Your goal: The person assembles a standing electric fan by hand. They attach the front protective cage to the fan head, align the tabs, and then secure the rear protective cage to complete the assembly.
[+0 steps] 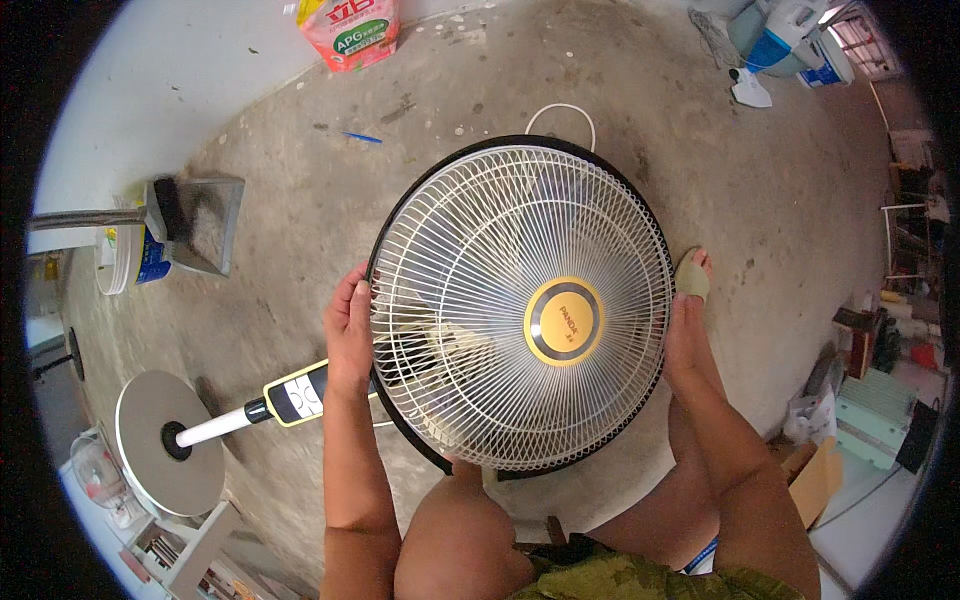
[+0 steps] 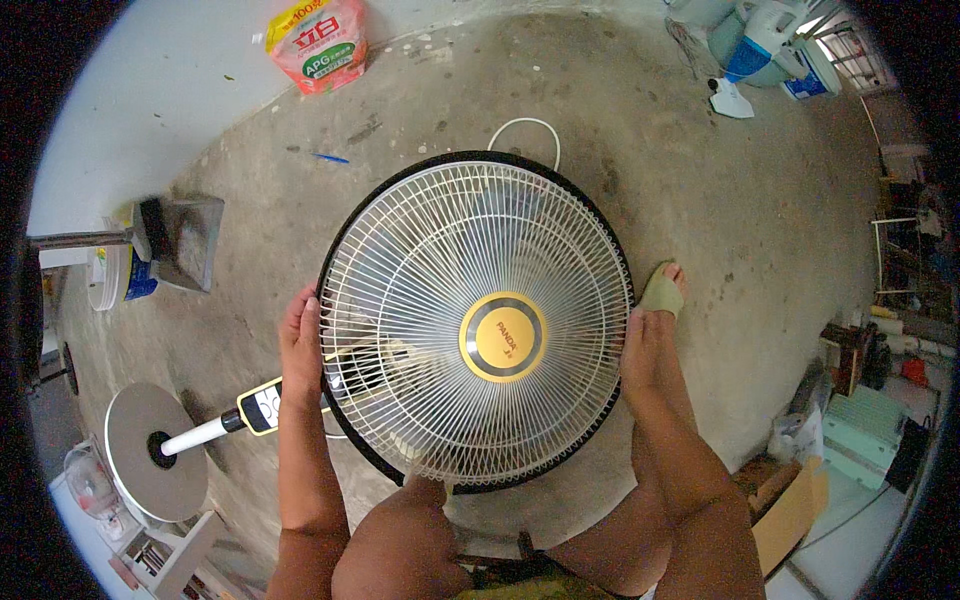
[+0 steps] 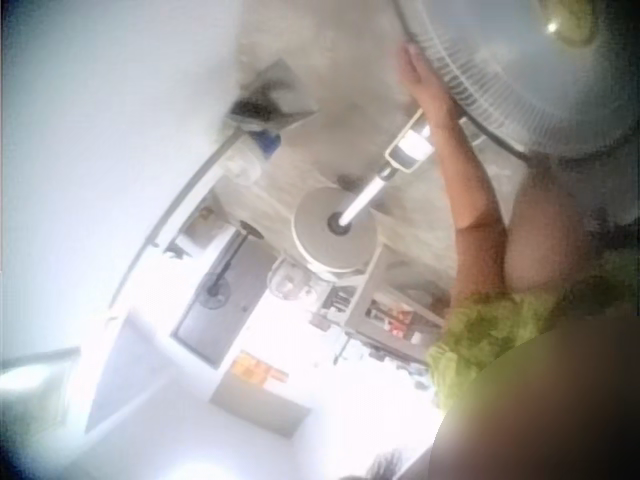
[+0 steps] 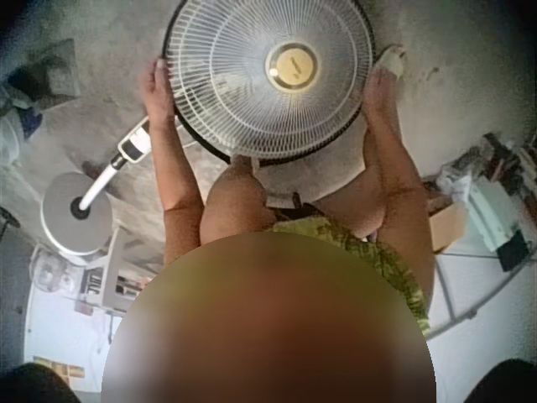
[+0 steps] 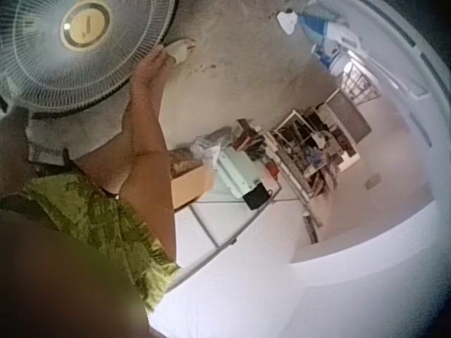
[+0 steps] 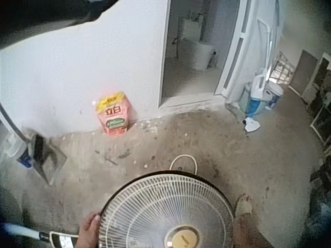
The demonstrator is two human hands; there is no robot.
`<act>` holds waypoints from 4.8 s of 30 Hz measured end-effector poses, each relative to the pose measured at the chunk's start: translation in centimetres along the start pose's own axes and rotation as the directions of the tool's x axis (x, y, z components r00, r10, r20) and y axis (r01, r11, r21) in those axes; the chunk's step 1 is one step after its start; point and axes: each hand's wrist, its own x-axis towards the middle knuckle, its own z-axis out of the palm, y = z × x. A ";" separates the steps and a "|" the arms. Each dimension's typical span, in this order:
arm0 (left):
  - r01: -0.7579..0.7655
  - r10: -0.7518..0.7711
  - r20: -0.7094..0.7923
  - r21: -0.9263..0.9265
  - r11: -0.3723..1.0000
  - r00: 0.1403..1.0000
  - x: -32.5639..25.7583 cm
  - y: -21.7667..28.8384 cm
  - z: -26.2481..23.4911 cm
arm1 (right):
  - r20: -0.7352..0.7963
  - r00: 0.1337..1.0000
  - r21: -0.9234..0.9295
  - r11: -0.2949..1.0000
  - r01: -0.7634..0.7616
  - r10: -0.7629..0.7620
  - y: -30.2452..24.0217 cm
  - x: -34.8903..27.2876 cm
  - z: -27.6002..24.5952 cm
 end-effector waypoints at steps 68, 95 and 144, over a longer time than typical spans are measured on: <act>0.064 -0.063 -0.019 0.033 0.997 0.998 -0.5 1.8 1.1 | 0.127 0.895 0.172 0.879 -0.444 0.427 -1.3 -0.2 -2.9; 0.168 -0.165 0.033 -0.134 0.977 0.986 -0.4 1.5 0.3 | 0.607 0.780 0.410 0.780 -0.473 0.154 7.8 3.8 -4.7; 0.153 -0.157 0.113 0.040 0.987 0.981 -0.4 2.2 -0.6 | 0.513 0.848 0.596 0.656 -0.464 0.134 10.4 5.0 -5.7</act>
